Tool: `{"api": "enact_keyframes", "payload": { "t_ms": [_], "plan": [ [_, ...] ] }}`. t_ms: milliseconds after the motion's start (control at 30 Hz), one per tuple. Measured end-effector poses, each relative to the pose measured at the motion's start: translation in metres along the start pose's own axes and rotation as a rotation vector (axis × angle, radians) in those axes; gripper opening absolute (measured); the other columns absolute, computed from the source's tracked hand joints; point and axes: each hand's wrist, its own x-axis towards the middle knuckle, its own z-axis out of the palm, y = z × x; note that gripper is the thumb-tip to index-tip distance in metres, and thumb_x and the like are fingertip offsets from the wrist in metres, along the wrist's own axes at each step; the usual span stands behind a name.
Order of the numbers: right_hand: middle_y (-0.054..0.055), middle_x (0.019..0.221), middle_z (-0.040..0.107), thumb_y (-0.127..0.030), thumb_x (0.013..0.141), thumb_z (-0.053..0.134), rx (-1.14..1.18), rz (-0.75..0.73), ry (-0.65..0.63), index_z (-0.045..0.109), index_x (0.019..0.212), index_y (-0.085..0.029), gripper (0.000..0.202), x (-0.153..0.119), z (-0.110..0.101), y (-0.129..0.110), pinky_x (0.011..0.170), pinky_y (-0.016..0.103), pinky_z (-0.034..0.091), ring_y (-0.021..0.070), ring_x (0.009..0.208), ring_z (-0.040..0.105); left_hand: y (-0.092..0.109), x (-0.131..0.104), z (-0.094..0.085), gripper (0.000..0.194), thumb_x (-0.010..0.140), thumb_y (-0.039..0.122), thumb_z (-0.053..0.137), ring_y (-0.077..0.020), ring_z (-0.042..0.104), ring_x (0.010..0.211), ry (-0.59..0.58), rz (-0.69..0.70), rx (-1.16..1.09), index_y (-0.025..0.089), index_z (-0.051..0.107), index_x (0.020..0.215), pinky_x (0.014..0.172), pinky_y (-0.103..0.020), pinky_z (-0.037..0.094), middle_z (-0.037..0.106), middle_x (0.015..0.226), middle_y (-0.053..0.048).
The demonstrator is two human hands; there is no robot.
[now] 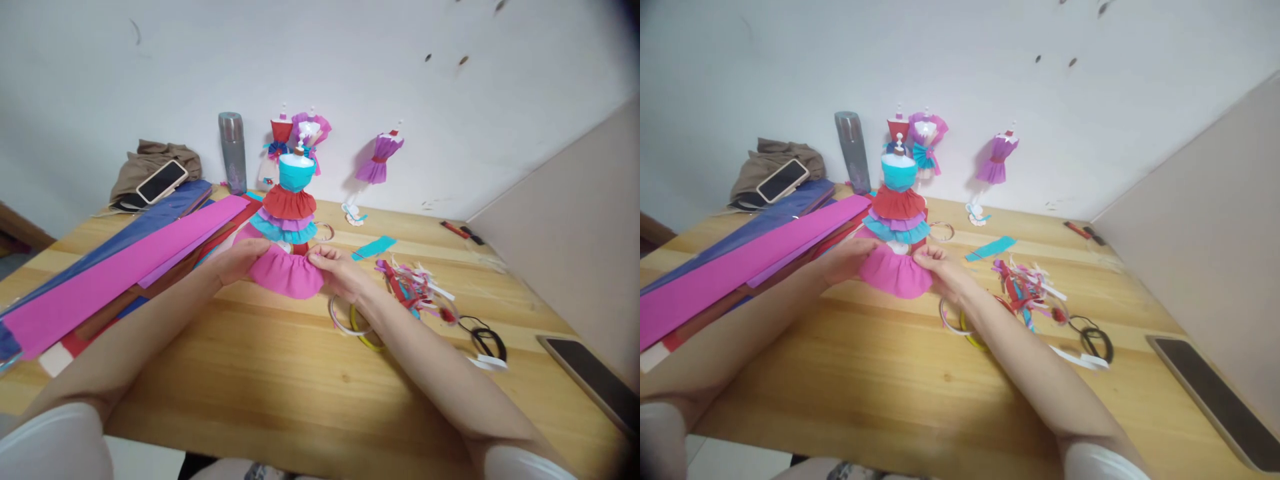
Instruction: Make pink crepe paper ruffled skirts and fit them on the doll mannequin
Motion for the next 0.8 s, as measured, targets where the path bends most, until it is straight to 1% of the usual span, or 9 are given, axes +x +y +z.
{"api": "enact_keyframes", "payload": {
  "t_ms": [67, 167, 233, 367, 500, 667, 733, 800],
  "plan": [
    [-0.004, 0.060, 0.062, -0.035, 0.054, 0.089, -0.005, 0.029, -0.002, 0.064, 0.068, -0.017, 0.034, 0.008, -0.005, 0.003, 0.054, 0.022, 0.040, 0.0079, 0.053, 0.053, -0.003, 0.002, -0.001, 0.031, 0.058, 0.034, 0.086, -0.0115, 0.058, 0.058, 0.033, -0.014, -0.002, 0.013, 0.069, 0.073, 0.056, -0.024, 0.041, 0.066, 0.067, -0.002],
    [-0.001, 0.063, 0.066, -0.030, 0.052, 0.089, -0.015, 0.072, -0.010, 0.068, 0.069, -0.016, 0.030, 0.020, -0.009, 0.008, 0.058, 0.023, 0.043, 0.0095, 0.056, 0.057, -0.011, 0.009, -0.004, 0.026, 0.057, 0.024, 0.085, -0.0073, 0.052, 0.052, 0.106, -0.014, -0.018, 0.013, 0.063, 0.066, 0.051, -0.021, 0.036, 0.058, 0.059, 0.003],
    [0.000, 0.064, 0.069, -0.028, 0.053, 0.088, -0.027, 0.084, -0.011, 0.069, 0.068, -0.015, 0.027, 0.028, -0.011, 0.011, 0.061, 0.024, 0.045, 0.0108, 0.059, 0.060, -0.017, 0.015, -0.006, 0.025, 0.058, 0.022, 0.084, -0.0068, 0.051, 0.051, 0.161, 0.004, -0.032, 0.013, 0.062, 0.065, 0.051, -0.020, 0.036, 0.056, 0.057, 0.004],
    [0.000, 0.061, 0.068, -0.021, 0.052, 0.088, -0.073, 0.103, -0.026, 0.068, 0.064, -0.014, 0.024, 0.042, -0.013, 0.014, 0.061, 0.024, 0.045, 0.0099, 0.058, 0.059, -0.023, 0.024, -0.008, 0.022, 0.061, 0.023, 0.080, -0.0101, 0.056, 0.058, 0.234, 0.038, -0.046, 0.013, 0.061, 0.066, 0.056, -0.022, 0.042, 0.060, 0.061, 0.001],
    [0.002, 0.062, 0.070, -0.021, 0.050, 0.088, -0.092, 0.127, -0.052, 0.068, 0.064, -0.014, 0.026, 0.050, -0.013, 0.014, 0.065, 0.026, 0.047, 0.0117, 0.058, 0.061, -0.024, 0.029, -0.012, 0.016, 0.065, 0.019, 0.075, -0.0092, 0.053, 0.055, 0.289, 0.078, -0.042, 0.014, 0.060, 0.064, 0.054, -0.022, 0.040, 0.060, 0.060, 0.002],
    [0.000, 0.059, 0.068, -0.024, 0.053, 0.087, -0.099, 0.103, -0.045, 0.065, 0.065, -0.017, 0.026, 0.048, -0.012, 0.012, 0.066, 0.026, 0.048, 0.0122, 0.058, 0.061, -0.026, 0.032, -0.020, 0.015, 0.069, 0.014, 0.070, -0.0070, 0.051, 0.052, 0.359, 0.148, -0.017, 0.014, 0.057, 0.061, 0.052, -0.020, 0.039, 0.057, 0.058, 0.002],
    [0.000, 0.061, 0.068, -0.028, 0.054, 0.086, -0.119, 0.110, -0.069, 0.066, 0.068, -0.016, 0.027, 0.040, -0.011, 0.010, 0.064, 0.026, 0.047, 0.0120, 0.058, 0.060, -0.025, 0.031, -0.022, 0.010, 0.070, 0.013, 0.069, -0.0081, 0.057, 0.057, 0.369, 0.161, 0.005, 0.013, 0.060, 0.067, 0.057, -0.020, 0.044, 0.063, 0.064, 0.000],
    [0.000, 0.064, 0.067, -0.031, 0.058, 0.085, -0.155, 0.120, -0.108, 0.067, 0.072, -0.016, 0.027, 0.027, -0.010, 0.006, 0.061, 0.024, 0.045, 0.0105, 0.058, 0.059, -0.024, 0.030, -0.022, 0.007, 0.071, 0.013, 0.070, -0.0108, 0.063, 0.065, 0.361, 0.160, 0.038, 0.013, 0.064, 0.074, 0.065, -0.023, 0.050, 0.069, 0.074, -0.004]
  ]
}}
